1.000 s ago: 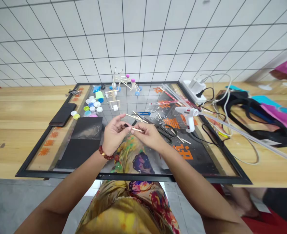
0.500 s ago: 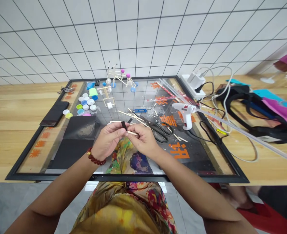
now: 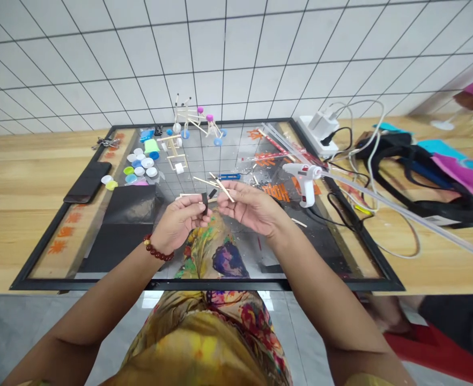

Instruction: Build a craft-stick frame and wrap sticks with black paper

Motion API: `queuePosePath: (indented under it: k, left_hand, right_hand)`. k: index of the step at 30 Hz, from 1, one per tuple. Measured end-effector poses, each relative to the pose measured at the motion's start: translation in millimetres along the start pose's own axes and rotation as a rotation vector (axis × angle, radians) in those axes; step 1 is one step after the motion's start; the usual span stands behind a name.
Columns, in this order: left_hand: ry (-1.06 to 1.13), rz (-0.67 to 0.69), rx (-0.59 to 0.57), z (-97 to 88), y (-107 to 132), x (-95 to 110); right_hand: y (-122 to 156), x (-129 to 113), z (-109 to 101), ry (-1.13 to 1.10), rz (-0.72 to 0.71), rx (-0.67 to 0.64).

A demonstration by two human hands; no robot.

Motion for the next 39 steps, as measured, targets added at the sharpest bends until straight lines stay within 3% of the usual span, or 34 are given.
queuePosePath:
  k: [4,7,17,22,30,39]
  left_hand:
    - [-0.061,-0.050,-0.057,3.1,0.7,-4.3]
    - [-0.076,-0.045,-0.064,4.0,1.4,-4.6]
    - [-0.105,-0.018,-0.031,7.1,3.6,-4.7]
    - [-0.130,0.029,-0.036,7.2,4.6,-4.5]
    - [-0.140,0.147,0.024,1.5,1.5,-9.4]
    - [-0.203,0.204,0.005,2.7,0.6,-8.3]
  right_hand:
    - [-0.5,2.4,-4.6,0.014,0.031,-0.022]
    - [-1.6,4.6,-5.9,0.162,-0.051,0.041]
    - [1.5,9.2,6.3,0.848,-0.658,0.317]
    - [5.0,9.2,6.9,0.985,-0.688,0.369]
    - [7.7,9.0,9.4,0.993,-0.700,0.352]
    - [7.6,8.1,9.1,0.993,-0.734,0.301]
Point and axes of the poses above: each hand's wrist, its own y-axis away from the middle knuckle, its own z-axis out of the palm, x = y × z, the point moved 2 cm from there along -y, towards the middle knuckle, and after that the axes turned 10 degrees about z, right-handed, at the moved point
